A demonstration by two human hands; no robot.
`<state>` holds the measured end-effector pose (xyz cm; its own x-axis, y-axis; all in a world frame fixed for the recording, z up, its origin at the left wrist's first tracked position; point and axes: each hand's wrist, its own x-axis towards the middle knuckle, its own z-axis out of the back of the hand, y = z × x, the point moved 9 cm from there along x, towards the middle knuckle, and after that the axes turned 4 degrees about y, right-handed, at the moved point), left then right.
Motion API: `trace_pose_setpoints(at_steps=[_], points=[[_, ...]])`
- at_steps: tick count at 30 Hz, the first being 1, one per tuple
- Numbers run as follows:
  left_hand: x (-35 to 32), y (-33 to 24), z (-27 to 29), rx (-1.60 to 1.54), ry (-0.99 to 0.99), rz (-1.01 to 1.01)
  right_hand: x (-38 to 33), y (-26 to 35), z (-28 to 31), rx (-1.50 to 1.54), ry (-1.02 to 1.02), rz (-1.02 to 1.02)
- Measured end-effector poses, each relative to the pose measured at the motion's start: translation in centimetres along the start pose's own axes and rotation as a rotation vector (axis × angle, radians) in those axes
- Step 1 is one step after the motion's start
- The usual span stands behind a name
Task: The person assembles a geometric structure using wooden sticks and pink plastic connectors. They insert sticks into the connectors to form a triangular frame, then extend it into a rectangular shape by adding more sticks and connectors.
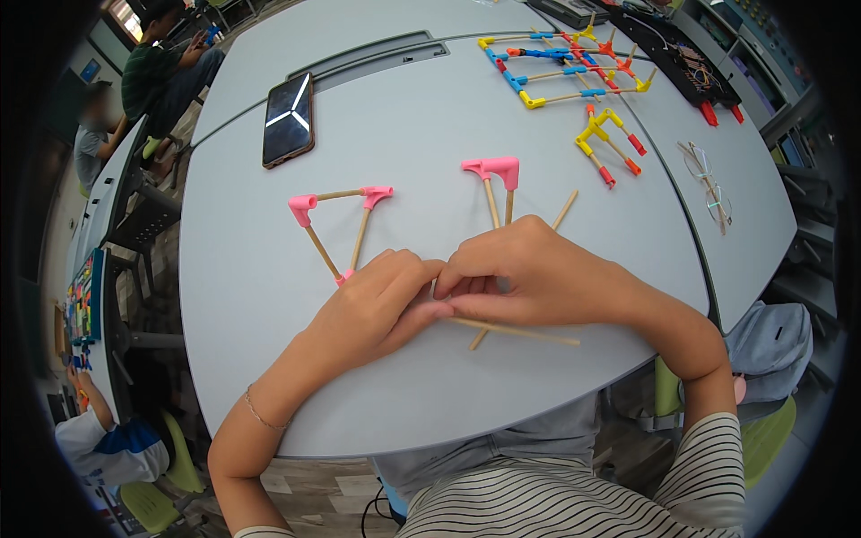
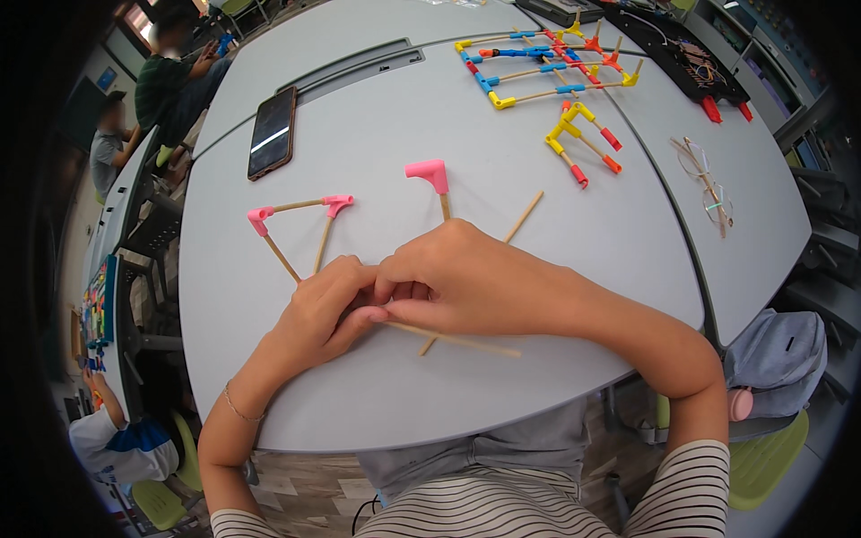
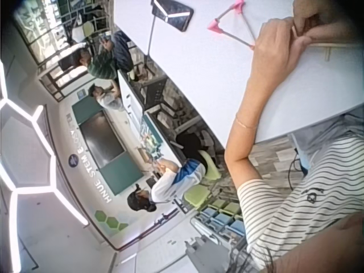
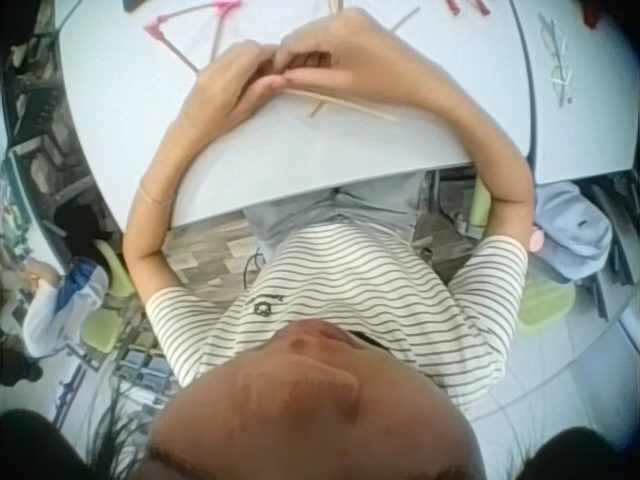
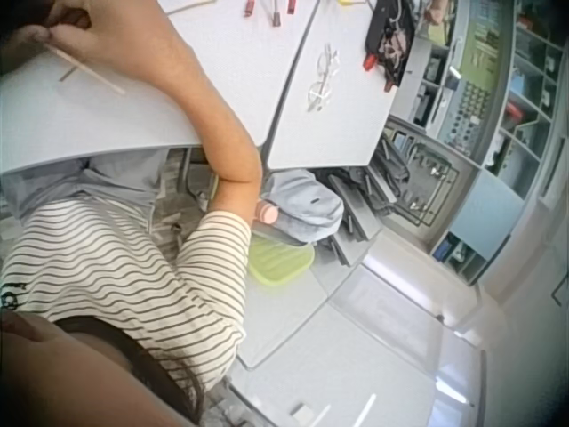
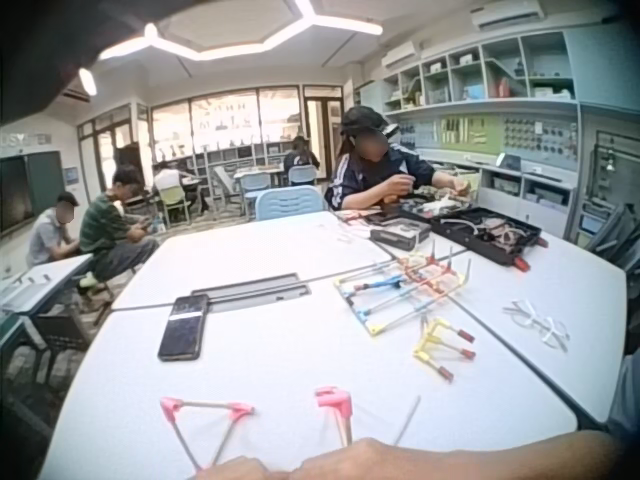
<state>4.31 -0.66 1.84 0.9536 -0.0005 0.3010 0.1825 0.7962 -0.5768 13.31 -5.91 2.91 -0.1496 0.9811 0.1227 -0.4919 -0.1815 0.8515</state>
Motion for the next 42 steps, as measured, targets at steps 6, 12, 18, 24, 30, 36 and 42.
trace_pose_setpoints(at_steps=[6, 12, 18, 24, 30, 36, 42], points=[[0.1, -0.8, -0.7, 0.128, 0.067, -0.138, -0.1, 0.9, 1.7, -0.068, -0.069, 0.025], [0.2, -1.4, -1.5, 0.162, 0.139, -0.198, -0.3, 0.9, 2.2, -0.148, -0.126, 0.082], [0.2, -1.3, -1.4, 0.192, 0.084, -0.193, -0.2, 0.5, 2.1, -0.197, -0.149, 0.094], [0.1, -1.5, -1.4, 0.253, 0.062, -0.205, 0.0, -0.3, 2.6, -0.208, -0.221, 0.074], [0.1, -1.6, -1.5, 0.271, 0.046, -0.223, 0.0, -1.5, 1.3, -0.345, -0.209, 0.101], [0.0, -1.8, -1.6, 0.281, 0.047, -0.229, 0.1, -1.3, 1.5, -0.363, -0.215, 0.132], [0.1, -1.9, -1.7, 0.293, 0.045, -0.227, 0.2, -1.6, 1.6, -0.42, -0.198, 0.143]])
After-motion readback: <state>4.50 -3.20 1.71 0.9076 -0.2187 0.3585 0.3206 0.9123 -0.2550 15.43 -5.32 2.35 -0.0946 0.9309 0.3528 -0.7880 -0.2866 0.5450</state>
